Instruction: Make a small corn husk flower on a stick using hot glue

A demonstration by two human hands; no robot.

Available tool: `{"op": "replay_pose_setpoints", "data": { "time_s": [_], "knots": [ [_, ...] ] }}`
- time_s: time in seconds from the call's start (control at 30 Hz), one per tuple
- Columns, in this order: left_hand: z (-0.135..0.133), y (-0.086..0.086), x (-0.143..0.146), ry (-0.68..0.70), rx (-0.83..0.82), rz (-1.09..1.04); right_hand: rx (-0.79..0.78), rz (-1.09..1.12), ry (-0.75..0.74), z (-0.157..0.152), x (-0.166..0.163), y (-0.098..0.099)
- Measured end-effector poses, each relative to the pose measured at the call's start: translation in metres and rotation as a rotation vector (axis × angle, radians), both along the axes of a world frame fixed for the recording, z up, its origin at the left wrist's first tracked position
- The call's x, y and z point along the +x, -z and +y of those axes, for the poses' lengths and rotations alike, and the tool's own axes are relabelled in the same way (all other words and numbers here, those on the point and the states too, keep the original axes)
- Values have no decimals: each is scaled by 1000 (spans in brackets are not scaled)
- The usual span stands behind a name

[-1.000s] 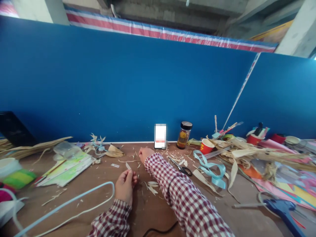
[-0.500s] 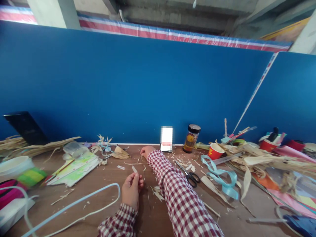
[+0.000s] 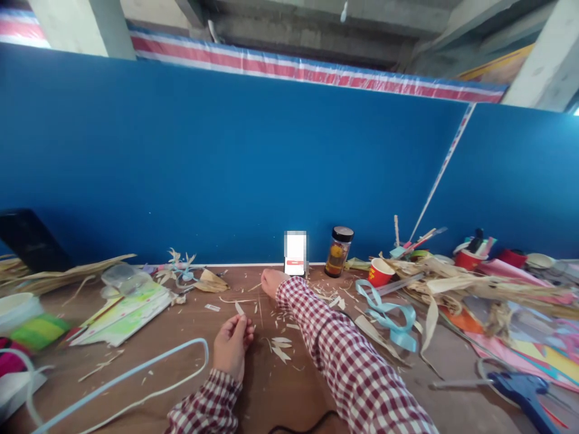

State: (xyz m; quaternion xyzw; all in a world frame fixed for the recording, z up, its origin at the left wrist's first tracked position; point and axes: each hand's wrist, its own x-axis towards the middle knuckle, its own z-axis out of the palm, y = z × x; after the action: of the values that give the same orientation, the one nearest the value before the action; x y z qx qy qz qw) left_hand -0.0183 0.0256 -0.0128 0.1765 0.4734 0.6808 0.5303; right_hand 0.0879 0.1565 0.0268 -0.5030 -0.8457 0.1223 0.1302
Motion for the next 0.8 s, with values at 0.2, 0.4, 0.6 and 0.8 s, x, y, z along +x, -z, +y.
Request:
{"op": "replay_pose_setpoints", "data": {
  "time_s": [0.2, 0.4, 0.6, 0.8],
  "knots": [
    [1, 1, -1, 13, 17, 2, 38, -68, 60, -11, 31, -12],
    [1, 4, 0, 31, 37, 13, 62, -25, -3, -23, 36, -29],
    [0, 0, -3, 28, 9, -65, -6, -35, -290, -56, 24, -53],
    [-6, -7, -1, 219, -3, -70, 96, -144, -436, -83, 17, -55]
  ]
}}
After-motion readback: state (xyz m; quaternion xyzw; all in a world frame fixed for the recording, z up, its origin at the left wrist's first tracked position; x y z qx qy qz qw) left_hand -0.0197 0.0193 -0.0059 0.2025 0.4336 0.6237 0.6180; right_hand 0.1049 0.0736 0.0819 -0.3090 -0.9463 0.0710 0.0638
